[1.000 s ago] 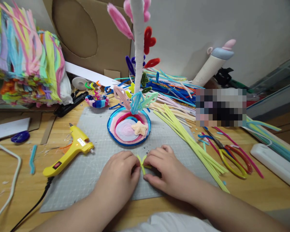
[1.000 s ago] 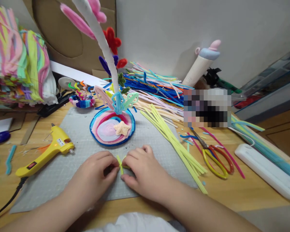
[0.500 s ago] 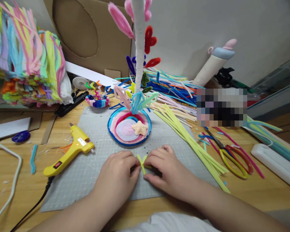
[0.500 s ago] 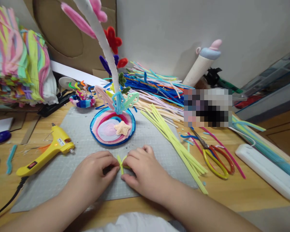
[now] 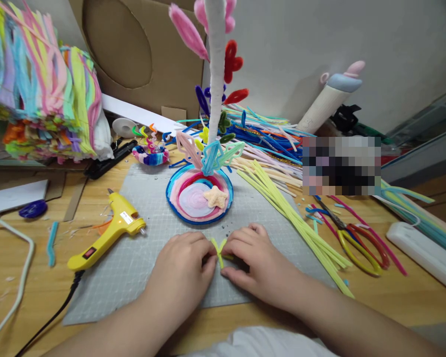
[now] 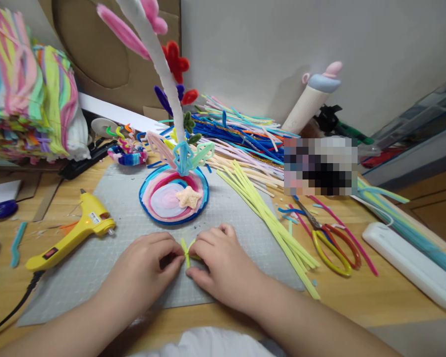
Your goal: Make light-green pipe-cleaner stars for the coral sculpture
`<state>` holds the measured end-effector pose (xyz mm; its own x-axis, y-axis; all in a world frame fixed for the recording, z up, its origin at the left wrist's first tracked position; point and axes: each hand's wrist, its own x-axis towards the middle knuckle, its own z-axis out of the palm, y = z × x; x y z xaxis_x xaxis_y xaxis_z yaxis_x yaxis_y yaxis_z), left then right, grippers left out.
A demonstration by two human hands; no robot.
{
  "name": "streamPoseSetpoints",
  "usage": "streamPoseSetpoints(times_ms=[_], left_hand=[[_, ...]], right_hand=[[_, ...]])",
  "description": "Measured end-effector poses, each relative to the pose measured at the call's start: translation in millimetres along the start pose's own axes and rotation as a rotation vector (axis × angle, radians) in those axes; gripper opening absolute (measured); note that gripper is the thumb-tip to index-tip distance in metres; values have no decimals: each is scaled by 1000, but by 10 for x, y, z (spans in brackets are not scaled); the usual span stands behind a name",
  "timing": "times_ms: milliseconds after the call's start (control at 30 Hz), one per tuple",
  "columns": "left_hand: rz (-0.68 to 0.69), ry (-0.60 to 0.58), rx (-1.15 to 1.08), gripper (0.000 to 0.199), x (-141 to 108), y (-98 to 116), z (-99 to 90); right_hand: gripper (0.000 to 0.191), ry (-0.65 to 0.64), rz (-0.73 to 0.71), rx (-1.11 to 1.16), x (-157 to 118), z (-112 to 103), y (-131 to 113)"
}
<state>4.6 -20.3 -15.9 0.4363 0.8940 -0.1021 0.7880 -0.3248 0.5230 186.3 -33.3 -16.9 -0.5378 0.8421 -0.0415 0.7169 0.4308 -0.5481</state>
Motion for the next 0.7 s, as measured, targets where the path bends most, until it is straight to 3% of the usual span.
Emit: streamPoseSetpoints(times_ms=[700], left_hand=[[32, 12, 12, 12, -7, -8, 10]], right_hand=[[10, -13, -10, 6, 27, -4, 0]])
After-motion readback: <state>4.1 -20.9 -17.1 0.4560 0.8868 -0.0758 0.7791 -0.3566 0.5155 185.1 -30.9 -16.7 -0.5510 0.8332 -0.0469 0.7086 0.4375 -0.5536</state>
